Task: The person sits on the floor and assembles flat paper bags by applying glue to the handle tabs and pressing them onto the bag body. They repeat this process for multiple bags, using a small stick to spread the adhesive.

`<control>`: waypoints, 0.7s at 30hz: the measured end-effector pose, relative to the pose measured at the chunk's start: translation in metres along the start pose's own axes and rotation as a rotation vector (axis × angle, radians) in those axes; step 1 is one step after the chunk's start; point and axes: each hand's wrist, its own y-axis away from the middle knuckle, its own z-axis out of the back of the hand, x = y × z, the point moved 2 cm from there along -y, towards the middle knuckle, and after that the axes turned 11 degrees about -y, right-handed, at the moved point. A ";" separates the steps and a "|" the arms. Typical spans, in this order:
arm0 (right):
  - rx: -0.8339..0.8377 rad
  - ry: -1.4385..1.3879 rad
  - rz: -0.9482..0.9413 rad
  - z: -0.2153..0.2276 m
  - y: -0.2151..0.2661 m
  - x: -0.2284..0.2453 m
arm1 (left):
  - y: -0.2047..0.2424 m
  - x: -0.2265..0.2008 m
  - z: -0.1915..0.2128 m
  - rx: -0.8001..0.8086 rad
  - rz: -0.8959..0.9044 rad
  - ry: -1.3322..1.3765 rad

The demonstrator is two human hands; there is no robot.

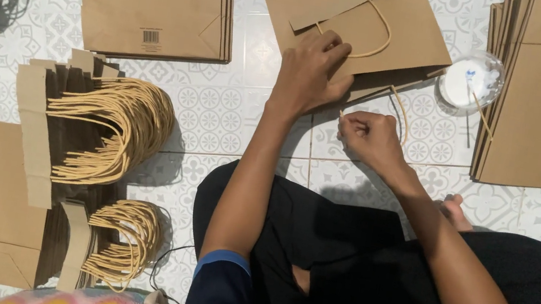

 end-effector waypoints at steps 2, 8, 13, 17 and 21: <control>0.008 0.009 0.003 0.000 -0.002 -0.003 | 0.003 0.002 -0.009 0.031 -0.001 -0.002; -0.017 0.061 0.073 0.000 -0.005 -0.013 | 0.012 0.008 -0.042 0.155 -0.016 -0.019; -0.041 0.058 0.087 0.001 -0.004 -0.007 | 0.012 0.007 -0.041 0.135 -0.045 -0.030; -0.019 0.021 0.042 -0.003 -0.004 -0.009 | 0.012 0.009 -0.032 0.142 -0.034 -0.021; 0.021 -0.020 -0.035 -0.006 -0.003 -0.002 | 0.011 0.013 -0.021 0.201 -0.021 -0.050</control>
